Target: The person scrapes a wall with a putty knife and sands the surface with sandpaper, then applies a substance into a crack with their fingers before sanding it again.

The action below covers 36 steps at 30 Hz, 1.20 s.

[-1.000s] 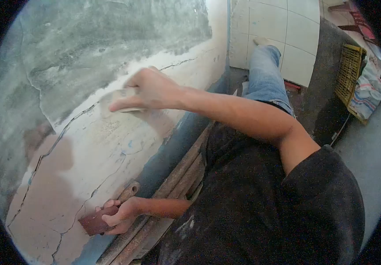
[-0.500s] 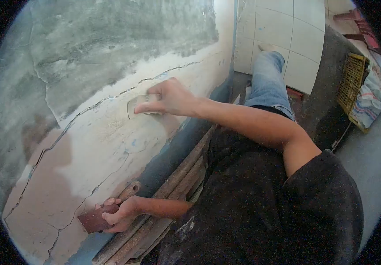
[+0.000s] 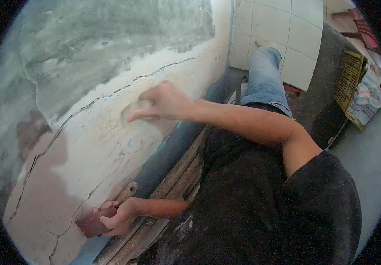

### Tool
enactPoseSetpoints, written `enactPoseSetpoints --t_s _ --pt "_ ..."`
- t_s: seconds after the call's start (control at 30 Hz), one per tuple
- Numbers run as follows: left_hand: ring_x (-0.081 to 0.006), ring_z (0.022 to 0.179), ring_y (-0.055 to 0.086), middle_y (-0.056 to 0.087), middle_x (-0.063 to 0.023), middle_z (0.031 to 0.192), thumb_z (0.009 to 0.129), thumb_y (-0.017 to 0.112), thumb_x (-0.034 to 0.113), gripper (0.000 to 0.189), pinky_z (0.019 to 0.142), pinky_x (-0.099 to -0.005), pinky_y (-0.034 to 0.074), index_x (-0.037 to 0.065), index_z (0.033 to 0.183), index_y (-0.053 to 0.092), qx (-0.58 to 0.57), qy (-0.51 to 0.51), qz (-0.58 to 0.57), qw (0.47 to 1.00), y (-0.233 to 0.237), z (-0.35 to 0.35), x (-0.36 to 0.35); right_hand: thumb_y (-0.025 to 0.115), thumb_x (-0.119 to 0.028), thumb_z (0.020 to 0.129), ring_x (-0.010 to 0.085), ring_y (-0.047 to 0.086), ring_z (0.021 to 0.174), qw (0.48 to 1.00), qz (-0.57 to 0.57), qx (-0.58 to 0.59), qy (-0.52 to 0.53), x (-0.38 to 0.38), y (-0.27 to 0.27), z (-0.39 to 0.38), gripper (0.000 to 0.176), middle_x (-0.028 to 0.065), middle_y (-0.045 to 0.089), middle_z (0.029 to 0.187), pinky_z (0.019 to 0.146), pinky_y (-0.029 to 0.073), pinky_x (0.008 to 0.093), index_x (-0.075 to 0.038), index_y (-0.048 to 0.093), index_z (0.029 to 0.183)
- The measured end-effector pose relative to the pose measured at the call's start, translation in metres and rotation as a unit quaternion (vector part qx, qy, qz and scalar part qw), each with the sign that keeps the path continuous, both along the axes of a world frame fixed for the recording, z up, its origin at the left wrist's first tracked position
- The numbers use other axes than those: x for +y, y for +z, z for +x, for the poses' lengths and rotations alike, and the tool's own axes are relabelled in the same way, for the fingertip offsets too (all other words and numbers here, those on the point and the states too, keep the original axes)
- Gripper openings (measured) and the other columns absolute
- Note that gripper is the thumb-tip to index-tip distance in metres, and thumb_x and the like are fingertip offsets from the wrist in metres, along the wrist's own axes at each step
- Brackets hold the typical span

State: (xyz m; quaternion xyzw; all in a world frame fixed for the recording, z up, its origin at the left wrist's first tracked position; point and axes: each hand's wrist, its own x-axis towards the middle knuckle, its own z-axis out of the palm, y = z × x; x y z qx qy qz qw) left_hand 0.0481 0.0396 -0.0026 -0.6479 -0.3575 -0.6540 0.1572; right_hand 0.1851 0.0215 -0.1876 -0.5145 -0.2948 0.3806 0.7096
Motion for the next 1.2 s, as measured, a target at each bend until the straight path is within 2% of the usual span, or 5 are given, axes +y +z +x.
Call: enactPoseSetpoints --t_s 0.17,0.27,0.37,1.07,1.2 --pt "-0.0161 0.045 0.043 0.058 -0.0205 0.081 0.078 0.047 0.021 0.042 0.037 -0.0250 0.031 -0.007 0.109 0.041 0.014 -0.005 -0.008 1.000 -0.001 0.000 0.001 0.068 -0.062 0.070 0.0249 0.058 0.047 0.997 -0.030 -0.070 0.006 0.004 0.013 -0.004 0.061 0.0125 0.057 0.052 0.052 0.047 0.0345 -0.002 0.065 0.066" --pt "-0.0153 0.044 0.041 0.058 -0.0200 0.080 0.079 0.044 0.020 0.044 0.037 -0.0246 0.031 -0.008 0.113 0.040 0.008 0.018 0.001 1.000 0.000 0.008 -0.003 0.078 -0.048 0.068 0.0212 0.050 0.044 0.996 -0.073 0.004 0.041 -0.005 -0.008 -0.002 0.053 0.0168 0.052 0.053 0.045 0.041 0.0307 0.003 0.062 0.066" --pt "-0.0158 0.044 0.043 0.059 -0.0203 0.081 0.078 0.046 0.021 0.042 0.036 -0.0252 0.031 -0.008 0.109 0.041 0.004 -0.001 0.003 1.000 0.000 0.002 -0.001 0.078 -0.048 0.069 0.0192 0.049 0.044 0.996 0.008 -0.066 -0.053 -0.001 0.005 -0.010 0.053 0.0161 0.052 0.052 0.045 0.041 0.0306 0.003 0.060 0.064" --pt "-0.0178 0.043 0.046 0.062 -0.0240 0.084 0.078 0.050 0.021 0.041 0.035 -0.0255 0.033 -0.007 0.106 0.043 -0.003 -0.011 0.003 1.000 0.003 -0.002 -0.001 0.076 -0.048 0.072 0.0142 0.046 0.038 0.995 -0.012 -0.077 -0.068 0.002 0.037 -0.001 0.054 0.0110 0.048 0.044 0.039 0.039 0.0287 0.001 0.059 0.057" --pt "-0.0178 0.043 0.046 0.062 -0.0244 0.084 0.077 0.050 0.021 0.041 0.035 -0.0255 0.033 -0.008 0.105 0.043 0.000 -0.014 0.000 1.000 0.002 -0.003 -0.003 0.075 -0.047 0.074 0.0099 0.045 0.039 0.995 0.042 -0.036 -0.079 0.009 0.081 0.018 0.052 0.0085 0.050 0.045 0.040 0.040 0.0267 0.000 0.060 0.058"
